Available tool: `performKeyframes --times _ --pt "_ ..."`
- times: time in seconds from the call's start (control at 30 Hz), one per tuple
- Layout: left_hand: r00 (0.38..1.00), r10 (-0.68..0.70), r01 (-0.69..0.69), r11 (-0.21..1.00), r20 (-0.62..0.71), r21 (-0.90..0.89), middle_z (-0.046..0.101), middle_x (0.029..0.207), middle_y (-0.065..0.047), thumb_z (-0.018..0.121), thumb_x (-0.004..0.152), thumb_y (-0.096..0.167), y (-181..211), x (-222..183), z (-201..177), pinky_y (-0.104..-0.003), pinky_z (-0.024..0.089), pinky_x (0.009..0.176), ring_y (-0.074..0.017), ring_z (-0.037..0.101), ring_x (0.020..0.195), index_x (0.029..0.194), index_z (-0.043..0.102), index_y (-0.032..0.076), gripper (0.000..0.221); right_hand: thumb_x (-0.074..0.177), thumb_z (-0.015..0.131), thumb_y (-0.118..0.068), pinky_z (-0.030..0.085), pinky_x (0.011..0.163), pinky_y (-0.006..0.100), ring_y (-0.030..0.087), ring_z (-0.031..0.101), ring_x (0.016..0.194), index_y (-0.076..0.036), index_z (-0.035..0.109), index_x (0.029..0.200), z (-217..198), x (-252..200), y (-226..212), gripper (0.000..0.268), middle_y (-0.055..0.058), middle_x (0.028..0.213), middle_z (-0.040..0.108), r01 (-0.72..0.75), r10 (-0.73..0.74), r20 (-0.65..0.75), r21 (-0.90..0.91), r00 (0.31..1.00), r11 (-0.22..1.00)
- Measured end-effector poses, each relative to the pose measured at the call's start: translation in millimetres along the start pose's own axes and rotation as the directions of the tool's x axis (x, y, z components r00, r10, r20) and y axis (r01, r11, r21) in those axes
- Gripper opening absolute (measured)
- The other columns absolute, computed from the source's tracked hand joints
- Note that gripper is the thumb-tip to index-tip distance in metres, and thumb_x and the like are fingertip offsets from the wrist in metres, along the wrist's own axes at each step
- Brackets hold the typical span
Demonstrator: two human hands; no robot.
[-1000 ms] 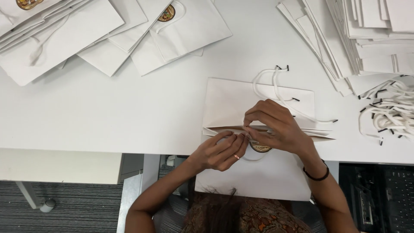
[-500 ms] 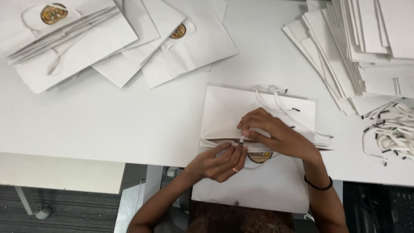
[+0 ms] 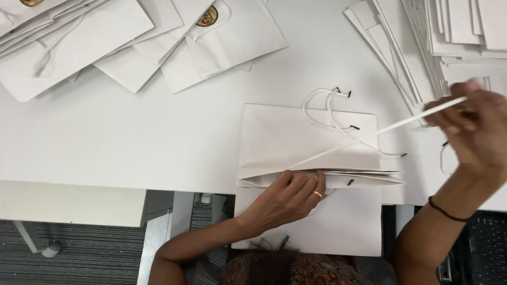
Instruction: The person is inserting white cords into pre-cut holes on paper bags to create handles.
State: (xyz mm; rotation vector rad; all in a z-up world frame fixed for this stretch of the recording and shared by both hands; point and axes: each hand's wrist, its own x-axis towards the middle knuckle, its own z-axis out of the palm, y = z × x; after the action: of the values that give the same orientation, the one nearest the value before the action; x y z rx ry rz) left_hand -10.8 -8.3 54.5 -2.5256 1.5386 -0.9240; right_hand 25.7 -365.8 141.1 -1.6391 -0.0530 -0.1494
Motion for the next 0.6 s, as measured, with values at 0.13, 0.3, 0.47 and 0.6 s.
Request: performKeyframes --times 0.13,0.3,0.47,0.6 --pt "0.994 -0.018 0.006 0.994 -0.107 -0.111 0.053 0.086 0.001 0.061 0.103 0.015 1 -5 13 -0.026 0.051 0.077 -0.0116 0.054 0.084 0.135 0.062 0.000 0.035 0.117 0.048 -0.019 0.047 0.082 0.021 0.002 0.038 0.048 -0.016 0.057 0.079 -90 -13 38 0.039 -0.010 0.051 0.045 0.077 -0.067 -0.040 0.393 0.997 0.916" --pt "0.993 0.010 -0.024 0.993 -0.116 -0.118 0.050 0.083 0.003 0.064 0.101 0.009 3 -6 21 -0.024 0.054 0.077 -0.0098 0.053 0.080 0.141 0.058 0.003 0.040 0.117 0.052 -0.018 0.044 0.059 0.015 0.001 0.040 0.046 -0.010 0.065 0.090 -83 -34 30 0.031 -0.006 0.056 0.052 -0.019 -0.015 0.051 0.605 0.999 0.796" --pt "0.992 0.008 -0.021 0.995 -0.126 -0.096 0.049 0.083 0.004 0.060 0.101 0.006 1 -5 19 -0.023 0.055 0.081 -0.0086 0.054 0.080 0.148 0.055 0.007 0.047 0.113 0.052 0.002 0.054 0.072 0.017 0.013 0.068 0.081 0.002 0.067 0.120 -50 -43 17 0.017 0.014 0.100 0.072 -0.066 0.062 -0.092 -0.042 0.994 0.997" --pt "0.989 -0.006 -0.021 0.984 -0.148 -0.178 0.050 0.087 0.003 0.058 0.102 0.006 -4 -7 16 -0.026 0.055 0.085 -0.0088 0.054 0.084 0.147 0.055 0.006 0.045 0.101 0.057 0.007 0.057 0.062 0.024 0.021 0.073 0.084 0.001 0.066 0.114 13 -33 5 0.017 0.018 0.108 0.074 -0.112 0.113 -0.008 -0.178 0.994 0.978"
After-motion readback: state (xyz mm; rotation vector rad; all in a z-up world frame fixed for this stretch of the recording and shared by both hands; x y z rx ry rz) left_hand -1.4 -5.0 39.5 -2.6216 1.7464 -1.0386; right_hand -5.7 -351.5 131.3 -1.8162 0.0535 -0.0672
